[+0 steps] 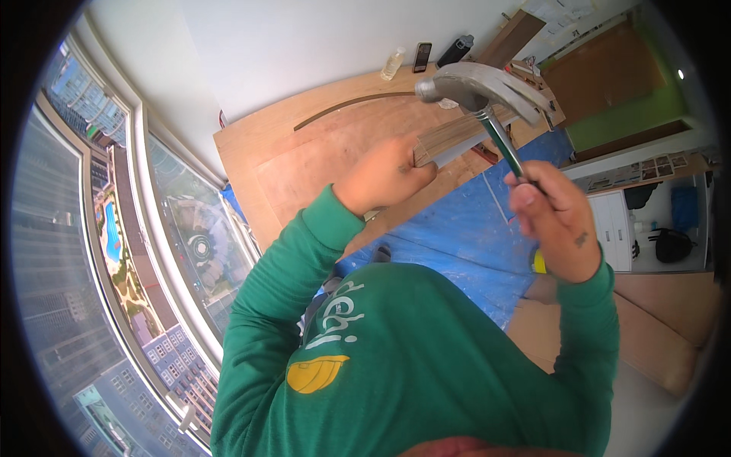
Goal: The person aligns and presses a thin wooden edge strip onto the edge of a white cabinet door, then taps it with a hammer to secure it. Finally, the person wipes the edge with a cloth to clean off residue.
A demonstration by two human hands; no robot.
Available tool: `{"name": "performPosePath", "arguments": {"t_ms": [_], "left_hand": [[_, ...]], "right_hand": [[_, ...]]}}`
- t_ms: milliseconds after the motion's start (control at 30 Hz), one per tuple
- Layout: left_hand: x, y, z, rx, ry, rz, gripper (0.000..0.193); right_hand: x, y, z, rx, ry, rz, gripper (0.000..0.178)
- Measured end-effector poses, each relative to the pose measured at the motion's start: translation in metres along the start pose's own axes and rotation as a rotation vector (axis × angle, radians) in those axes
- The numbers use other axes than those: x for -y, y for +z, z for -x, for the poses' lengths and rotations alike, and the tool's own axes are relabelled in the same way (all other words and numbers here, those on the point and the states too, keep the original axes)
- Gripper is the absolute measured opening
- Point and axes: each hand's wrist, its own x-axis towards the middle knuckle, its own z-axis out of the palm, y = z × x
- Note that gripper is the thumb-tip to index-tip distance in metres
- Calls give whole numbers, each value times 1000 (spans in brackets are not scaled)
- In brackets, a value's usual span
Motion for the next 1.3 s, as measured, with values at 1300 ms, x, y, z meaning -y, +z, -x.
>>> {"name": "performPosePath", "arguments": {"t_ms": [1300], "left_hand": [[-14,-8,-1,33,-45,25,24]], "right_hand": [[8,-14,8,8,-132,375,42]]}}
